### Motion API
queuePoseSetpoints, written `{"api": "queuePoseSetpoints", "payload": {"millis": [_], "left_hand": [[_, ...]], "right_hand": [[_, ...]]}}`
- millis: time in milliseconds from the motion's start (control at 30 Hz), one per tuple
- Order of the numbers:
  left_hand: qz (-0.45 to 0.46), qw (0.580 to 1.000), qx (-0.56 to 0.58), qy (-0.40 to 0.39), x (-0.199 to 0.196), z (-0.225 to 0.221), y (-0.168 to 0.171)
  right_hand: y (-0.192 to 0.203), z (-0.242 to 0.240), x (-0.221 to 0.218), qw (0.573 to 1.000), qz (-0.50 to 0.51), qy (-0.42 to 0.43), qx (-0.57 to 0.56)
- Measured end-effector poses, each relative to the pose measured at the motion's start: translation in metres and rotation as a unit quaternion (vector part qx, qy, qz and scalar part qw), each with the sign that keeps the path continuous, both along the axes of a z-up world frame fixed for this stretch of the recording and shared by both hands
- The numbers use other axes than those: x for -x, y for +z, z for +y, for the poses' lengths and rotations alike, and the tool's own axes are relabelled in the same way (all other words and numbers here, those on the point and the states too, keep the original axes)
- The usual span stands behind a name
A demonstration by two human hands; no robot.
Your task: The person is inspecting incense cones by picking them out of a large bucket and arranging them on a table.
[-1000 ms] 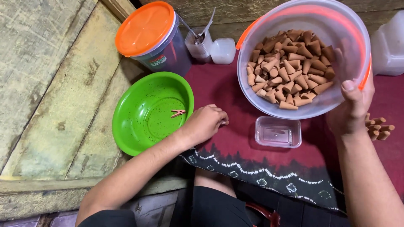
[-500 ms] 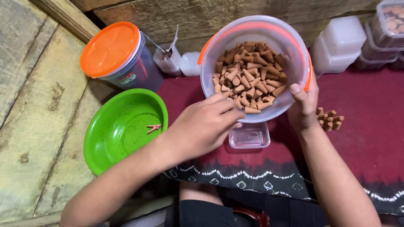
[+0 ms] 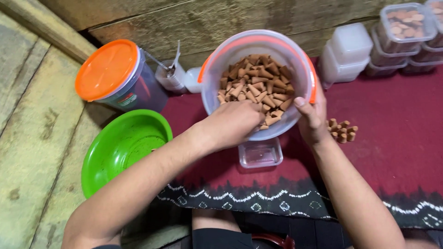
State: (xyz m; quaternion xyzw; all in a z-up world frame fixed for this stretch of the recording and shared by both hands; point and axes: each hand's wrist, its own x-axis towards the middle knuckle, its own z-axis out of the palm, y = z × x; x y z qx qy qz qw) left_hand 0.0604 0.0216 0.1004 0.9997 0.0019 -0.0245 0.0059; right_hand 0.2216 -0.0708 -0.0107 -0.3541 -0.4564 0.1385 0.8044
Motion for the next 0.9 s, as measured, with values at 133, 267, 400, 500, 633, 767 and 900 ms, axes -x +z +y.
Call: {"api": "queuePoseSetpoints", "payload": {"millis": [133, 267, 400, 500, 633, 767, 900], "left_hand": [[0.006, 0.999, 0.04, 0.012, 0.005, 0.004, 0.006], [-0.105, 0.984, 0.147, -0.006, 0.033, -0.007, 0.039], [-0.202, 0.96, 0.193, 0.008, 0.084, -0.034, 0.066], [-0.227, 0.952, 0.199, 0.055, 0.117, -0.049, 0.063], [-0.227, 0.94, 0.225, 0.12, 0.146, -0.041, 0.018], [-0.16, 0.958, 0.18, 0.158, 0.148, -0.02, -0.028], [-0.119, 0.971, 0.101, 0.18, 0.131, 0.005, -0.075]], "right_hand": [[0.015, -0.009, 0.004, 1.0, -0.011, -0.002, 0.017], [0.017, -0.007, 0.003, 1.0, -0.016, 0.003, 0.013], [0.012, -0.011, -0.004, 0.999, 0.01, 0.042, 0.008], [0.008, -0.011, -0.005, 0.999, 0.005, 0.054, 0.0], [0.013, -0.013, -0.002, 0.998, 0.001, 0.065, 0.01], [0.025, -0.017, 0.004, 0.997, -0.033, 0.041, 0.048], [0.028, -0.017, 0.005, 0.996, -0.068, 0.014, 0.062]]}}
